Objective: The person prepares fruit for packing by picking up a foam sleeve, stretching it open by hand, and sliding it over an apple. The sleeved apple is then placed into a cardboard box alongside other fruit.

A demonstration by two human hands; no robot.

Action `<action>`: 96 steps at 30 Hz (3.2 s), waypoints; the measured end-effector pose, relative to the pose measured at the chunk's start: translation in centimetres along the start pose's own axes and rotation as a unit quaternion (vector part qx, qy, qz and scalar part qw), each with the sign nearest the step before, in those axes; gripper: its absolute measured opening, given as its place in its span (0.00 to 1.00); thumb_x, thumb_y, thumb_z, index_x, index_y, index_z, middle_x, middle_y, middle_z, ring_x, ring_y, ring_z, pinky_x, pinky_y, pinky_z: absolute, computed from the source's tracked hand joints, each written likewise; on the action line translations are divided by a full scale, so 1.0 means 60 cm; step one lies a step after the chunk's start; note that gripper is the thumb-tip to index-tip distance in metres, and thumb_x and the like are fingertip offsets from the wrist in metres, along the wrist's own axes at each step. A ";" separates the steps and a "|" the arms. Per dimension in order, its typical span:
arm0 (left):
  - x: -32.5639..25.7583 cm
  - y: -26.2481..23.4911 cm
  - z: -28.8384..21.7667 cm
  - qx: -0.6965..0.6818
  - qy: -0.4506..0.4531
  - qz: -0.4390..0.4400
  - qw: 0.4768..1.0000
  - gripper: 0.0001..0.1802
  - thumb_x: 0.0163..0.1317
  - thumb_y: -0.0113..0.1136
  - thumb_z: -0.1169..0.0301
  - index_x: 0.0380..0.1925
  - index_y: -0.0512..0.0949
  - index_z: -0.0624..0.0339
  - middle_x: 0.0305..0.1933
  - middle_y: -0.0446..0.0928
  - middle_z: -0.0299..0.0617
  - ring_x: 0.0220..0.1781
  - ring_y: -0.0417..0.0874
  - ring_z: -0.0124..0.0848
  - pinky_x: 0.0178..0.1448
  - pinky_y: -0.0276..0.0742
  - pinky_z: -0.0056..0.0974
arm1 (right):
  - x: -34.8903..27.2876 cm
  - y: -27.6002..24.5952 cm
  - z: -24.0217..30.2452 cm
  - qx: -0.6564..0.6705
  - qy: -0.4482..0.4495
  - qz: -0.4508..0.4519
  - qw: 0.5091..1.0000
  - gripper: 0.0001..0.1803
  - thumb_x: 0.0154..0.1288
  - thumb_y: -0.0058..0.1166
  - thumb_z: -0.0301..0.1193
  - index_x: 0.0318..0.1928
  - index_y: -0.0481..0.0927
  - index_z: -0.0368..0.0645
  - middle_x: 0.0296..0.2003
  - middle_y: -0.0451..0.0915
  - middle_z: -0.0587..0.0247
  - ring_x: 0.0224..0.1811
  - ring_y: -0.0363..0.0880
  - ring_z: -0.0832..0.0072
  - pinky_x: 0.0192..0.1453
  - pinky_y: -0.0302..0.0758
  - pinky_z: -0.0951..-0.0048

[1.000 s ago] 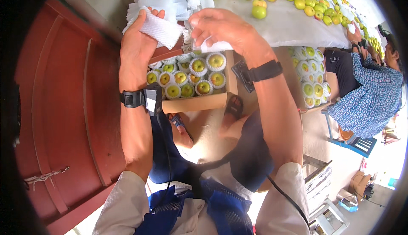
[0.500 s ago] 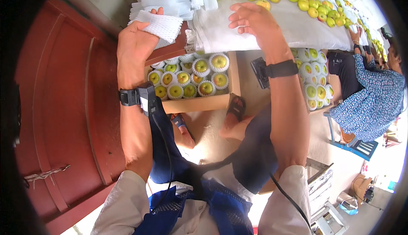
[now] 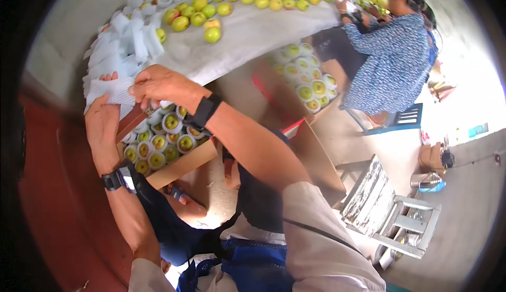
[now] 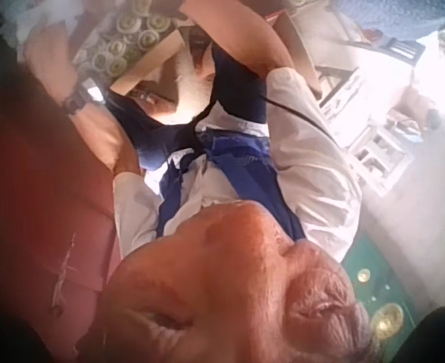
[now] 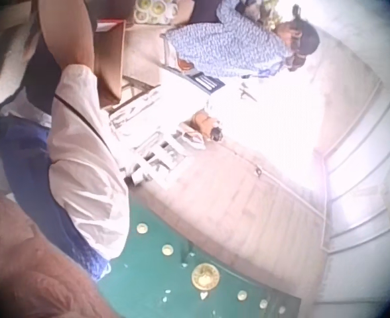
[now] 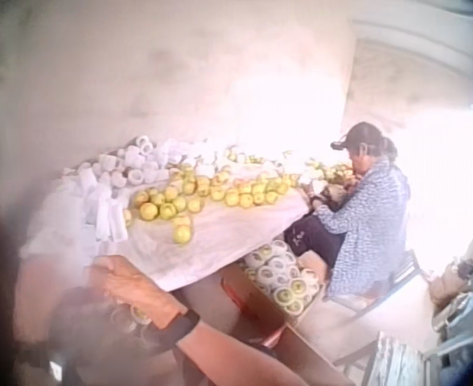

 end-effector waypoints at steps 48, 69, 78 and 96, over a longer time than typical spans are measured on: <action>-0.011 0.071 0.038 0.251 0.097 -0.051 0.962 0.21 0.71 0.65 0.68 0.58 0.76 0.69 0.57 0.80 0.44 0.59 0.79 0.31 0.67 0.72 0.39 | -0.011 -0.042 0.025 -0.016 -0.153 -0.171 0.973 0.17 0.68 0.65 0.38 0.45 0.84 0.35 0.37 0.85 0.59 0.40 0.81 0.77 0.41 0.74 0.75; -0.038 0.086 0.026 0.253 0.049 -0.062 0.964 0.24 0.72 0.64 0.58 0.53 0.76 0.70 0.36 0.79 0.38 0.39 0.84 0.31 0.49 0.82 0.37 | -0.027 -0.344 -0.048 -0.382 -0.033 -0.521 0.762 0.30 0.59 0.68 0.41 0.60 0.75 0.51 0.55 0.78 0.51 0.59 0.77 0.49 0.61 0.75 0.51; -0.038 0.100 0.045 0.213 0.010 -0.042 0.976 0.25 0.72 0.62 0.52 0.51 0.78 0.67 0.35 0.79 0.38 0.37 0.85 0.32 0.47 0.81 0.36 | -0.011 -0.428 -0.112 -0.361 0.015 -0.486 0.796 0.34 0.56 0.70 0.38 0.62 0.71 0.49 0.58 0.76 0.50 0.62 0.75 0.48 0.63 0.74 0.49; -0.034 0.086 0.016 0.342 0.090 -0.060 0.933 0.15 0.63 0.69 0.74 0.49 0.80 0.66 0.43 0.83 0.39 0.41 0.85 0.27 0.48 0.81 0.34 | -0.034 -0.326 -0.041 -0.293 0.070 -0.348 0.888 0.35 0.58 0.71 0.49 0.55 0.79 0.33 0.47 0.84 0.52 0.47 0.84 0.63 0.49 0.77 0.65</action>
Point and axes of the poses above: each hand's wrist, its own x-axis towards the middle knuckle, its own y-axis out of the palm, z = x × y, the point moved 9 cm from there along x, towards the middle knuckle
